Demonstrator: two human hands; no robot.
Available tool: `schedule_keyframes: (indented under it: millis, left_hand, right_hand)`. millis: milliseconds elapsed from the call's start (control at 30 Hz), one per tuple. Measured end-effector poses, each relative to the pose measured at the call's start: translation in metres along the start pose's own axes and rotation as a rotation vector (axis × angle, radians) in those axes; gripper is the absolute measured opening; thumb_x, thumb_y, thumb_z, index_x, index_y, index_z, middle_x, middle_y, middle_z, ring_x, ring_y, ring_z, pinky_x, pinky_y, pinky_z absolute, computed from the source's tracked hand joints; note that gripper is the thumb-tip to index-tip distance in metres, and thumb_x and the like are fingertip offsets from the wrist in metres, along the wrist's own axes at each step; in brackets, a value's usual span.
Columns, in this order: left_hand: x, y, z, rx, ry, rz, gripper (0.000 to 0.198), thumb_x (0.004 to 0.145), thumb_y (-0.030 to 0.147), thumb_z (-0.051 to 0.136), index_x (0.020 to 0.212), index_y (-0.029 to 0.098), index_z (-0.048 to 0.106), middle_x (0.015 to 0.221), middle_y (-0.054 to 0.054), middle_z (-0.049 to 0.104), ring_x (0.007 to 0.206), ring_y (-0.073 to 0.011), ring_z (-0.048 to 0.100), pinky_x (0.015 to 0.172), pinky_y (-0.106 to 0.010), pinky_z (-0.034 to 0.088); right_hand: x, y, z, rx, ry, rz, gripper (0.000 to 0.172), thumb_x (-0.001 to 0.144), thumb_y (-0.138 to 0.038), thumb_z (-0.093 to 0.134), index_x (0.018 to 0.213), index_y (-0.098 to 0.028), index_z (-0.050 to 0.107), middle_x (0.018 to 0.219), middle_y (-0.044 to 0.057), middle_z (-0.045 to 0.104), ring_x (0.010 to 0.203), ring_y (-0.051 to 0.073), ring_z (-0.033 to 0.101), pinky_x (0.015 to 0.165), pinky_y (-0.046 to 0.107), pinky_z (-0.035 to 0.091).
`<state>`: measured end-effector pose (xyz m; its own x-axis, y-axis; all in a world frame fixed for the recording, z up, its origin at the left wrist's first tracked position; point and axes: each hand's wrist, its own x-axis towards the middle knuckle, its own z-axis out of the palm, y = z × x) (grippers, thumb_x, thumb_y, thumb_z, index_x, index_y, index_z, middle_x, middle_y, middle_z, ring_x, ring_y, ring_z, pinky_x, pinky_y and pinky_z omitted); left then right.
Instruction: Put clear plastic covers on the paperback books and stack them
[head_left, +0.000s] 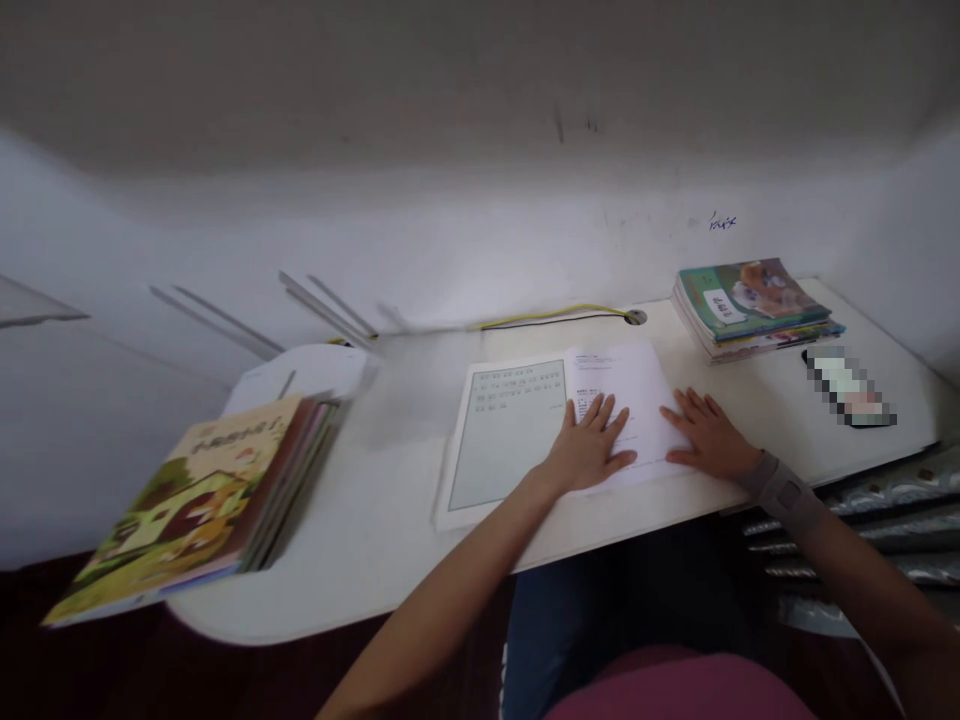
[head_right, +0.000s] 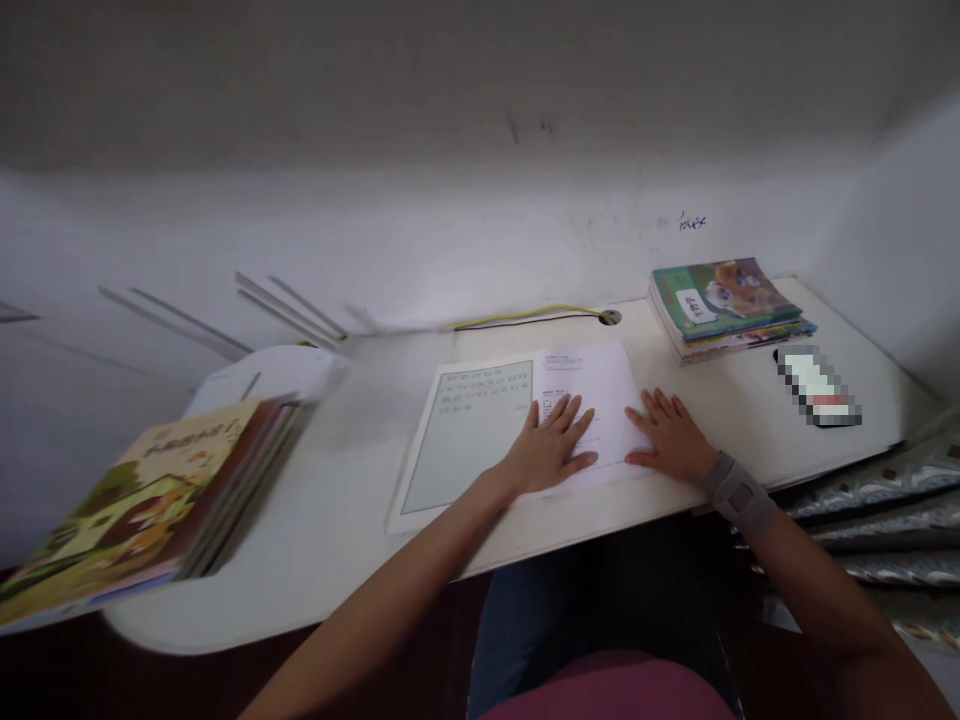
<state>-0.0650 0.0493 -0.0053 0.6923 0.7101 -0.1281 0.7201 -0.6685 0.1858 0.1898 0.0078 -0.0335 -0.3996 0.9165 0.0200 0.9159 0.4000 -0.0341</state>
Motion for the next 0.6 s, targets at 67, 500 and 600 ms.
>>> schedule_keyframes:
  millis: [67,500,600]
  left_hand:
    - [0.002,0.002,0.000,-0.006,0.020,-0.007,0.075,0.087,0.066,0.029,0.147,0.021,0.025,0.154,-0.015,0.017,0.142,-0.0345,0.011,0.107,-0.066,0.005]
    - [0.003,0.011,0.003,-0.011,0.045,-0.036,0.072,0.088,0.064,0.030,0.146,0.021,0.026,0.154,-0.015,0.016,0.142,-0.0343,0.010,0.106,-0.069,0.006]
    - [-0.003,0.003,-0.001,-0.077,0.101,-0.026,0.072,0.088,0.064,0.030,0.147,0.024,0.023,0.156,-0.012,0.013,0.143,-0.0330,0.007,0.109,-0.063,0.014]
  right_hand:
    - [0.000,0.000,0.000,0.001,0.004,0.005,0.077,0.084,-0.068,0.041,0.143,-0.019,0.035,0.151,0.020,0.026,0.139,0.037,0.021,0.107,0.055,0.021]
    - [0.001,0.001,0.001,0.033,0.007,0.006,0.078,0.082,-0.068,0.044,0.143,-0.019,0.036,0.151,0.019,0.026,0.139,0.037,0.020,0.108,0.055,0.020]
    - [0.000,0.003,0.003,0.047,0.007,0.007,0.078,0.082,-0.067,0.045,0.142,-0.018,0.038,0.150,0.021,0.027,0.138,0.038,0.022,0.107,0.055,0.022]
